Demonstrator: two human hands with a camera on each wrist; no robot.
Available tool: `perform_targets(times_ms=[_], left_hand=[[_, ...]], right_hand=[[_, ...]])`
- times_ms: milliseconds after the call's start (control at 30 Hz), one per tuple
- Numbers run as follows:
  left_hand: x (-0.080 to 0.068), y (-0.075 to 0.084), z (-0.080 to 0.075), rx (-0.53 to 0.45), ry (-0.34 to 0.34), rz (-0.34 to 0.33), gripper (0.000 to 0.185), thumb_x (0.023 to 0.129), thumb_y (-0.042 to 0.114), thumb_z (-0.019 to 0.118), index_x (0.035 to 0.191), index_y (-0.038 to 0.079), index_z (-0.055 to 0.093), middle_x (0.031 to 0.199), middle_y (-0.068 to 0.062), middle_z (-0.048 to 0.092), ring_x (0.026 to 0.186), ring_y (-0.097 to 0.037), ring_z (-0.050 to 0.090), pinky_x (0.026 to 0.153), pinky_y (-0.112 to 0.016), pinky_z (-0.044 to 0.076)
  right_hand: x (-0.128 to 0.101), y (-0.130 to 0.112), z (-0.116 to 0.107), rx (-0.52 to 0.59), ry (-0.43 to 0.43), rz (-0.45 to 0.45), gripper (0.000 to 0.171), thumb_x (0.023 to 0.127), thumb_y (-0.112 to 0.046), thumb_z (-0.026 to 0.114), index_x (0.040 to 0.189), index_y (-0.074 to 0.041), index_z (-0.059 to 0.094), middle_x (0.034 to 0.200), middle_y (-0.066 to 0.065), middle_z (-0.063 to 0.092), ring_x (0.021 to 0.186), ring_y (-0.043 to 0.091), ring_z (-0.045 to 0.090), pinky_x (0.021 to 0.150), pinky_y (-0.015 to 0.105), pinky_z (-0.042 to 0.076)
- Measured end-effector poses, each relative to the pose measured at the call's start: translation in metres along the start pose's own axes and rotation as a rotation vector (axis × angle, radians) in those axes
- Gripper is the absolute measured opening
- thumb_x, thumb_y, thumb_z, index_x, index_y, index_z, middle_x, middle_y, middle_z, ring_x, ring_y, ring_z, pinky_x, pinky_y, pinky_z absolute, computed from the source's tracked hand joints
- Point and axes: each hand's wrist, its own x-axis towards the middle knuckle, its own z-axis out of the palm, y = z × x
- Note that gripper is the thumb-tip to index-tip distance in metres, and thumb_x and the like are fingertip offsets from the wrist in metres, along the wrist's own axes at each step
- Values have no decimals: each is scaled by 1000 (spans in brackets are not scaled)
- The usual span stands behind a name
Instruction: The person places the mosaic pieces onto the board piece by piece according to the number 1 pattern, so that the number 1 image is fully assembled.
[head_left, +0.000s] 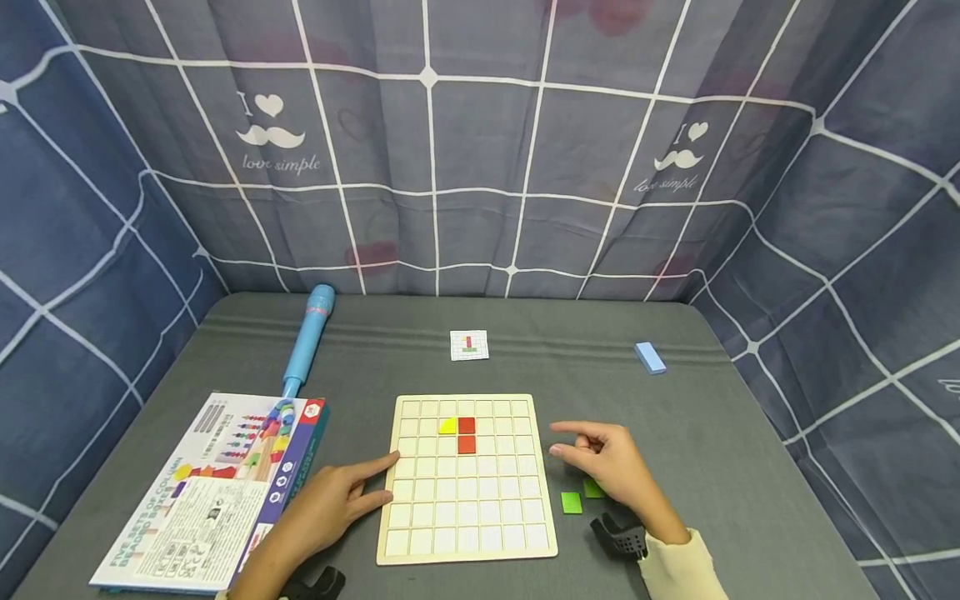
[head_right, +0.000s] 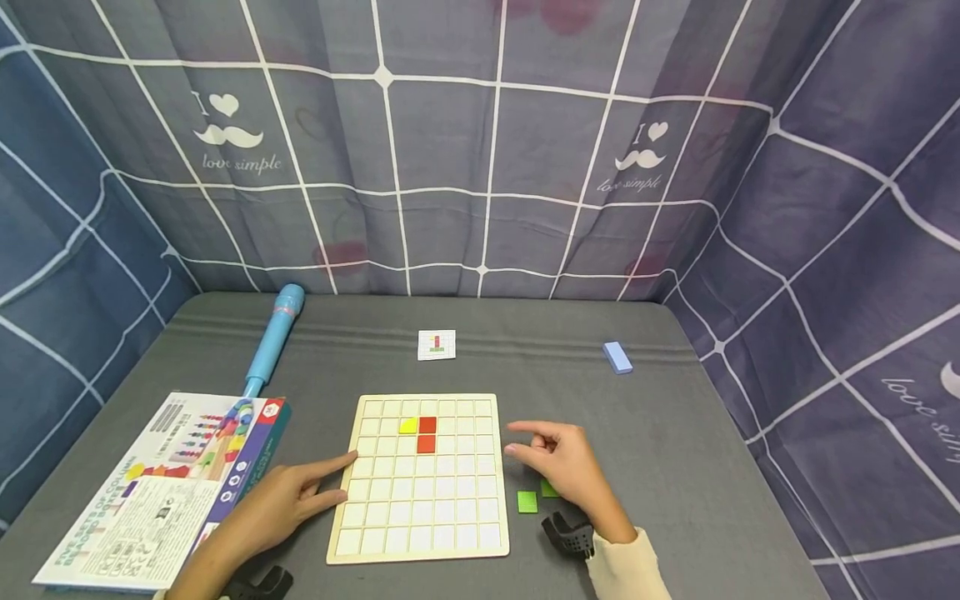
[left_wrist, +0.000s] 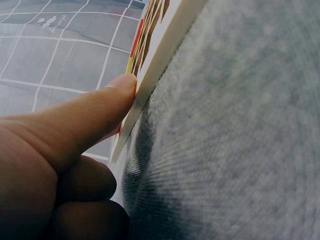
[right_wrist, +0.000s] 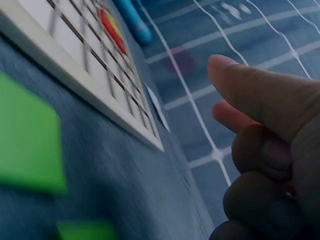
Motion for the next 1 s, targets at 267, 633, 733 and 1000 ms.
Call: perform_targets(times_ms=[267, 633, 733, 1000], left_hand=[[-2, 1, 1, -9, -8, -7, 51, 94, 38, 73, 141, 19, 65, 57, 18, 35, 51, 2, 26, 47, -20, 26], [1, 0, 0, -4, -12, 7, 51, 94, 37, 74, 141, 18, 65, 58, 18, 36, 50, 2, 28, 47, -20, 27], [1, -1, -1, -3, -8, 7, 51, 94, 37, 74, 140, 18, 65, 58, 18, 36, 50, 2, 28, 47, -20, 27], [1, -1, 0, 5, -4, -2, 50, 94, 38, 74, 140, 19, 66, 58, 19, 37, 51, 2, 29, 47, -20, 26]], right_hand=[[-14, 17, -32, -5, 19, 37, 30, 90, -23, 80, 116, -7, 77, 56, -5, 43, 45, 3, 31, 42, 27, 36], [-40, 32, -56, 22, -25, 134, 31, 87, -19, 83, 114, -5, 77, 58, -8, 37, 52, 2, 32, 51, 25, 36], [-45, 34, -60, 28, -29, 167, 31, 86, -19, 84, 113, -5, 77, 59, -8, 37, 52, 2, 32, 50, 24, 35], [-54, 40, -70, -70, 54, 263, 34, 83, -28, 86, 113, -12, 78, 59, -7, 37, 51, 4, 30, 50, 24, 32]])
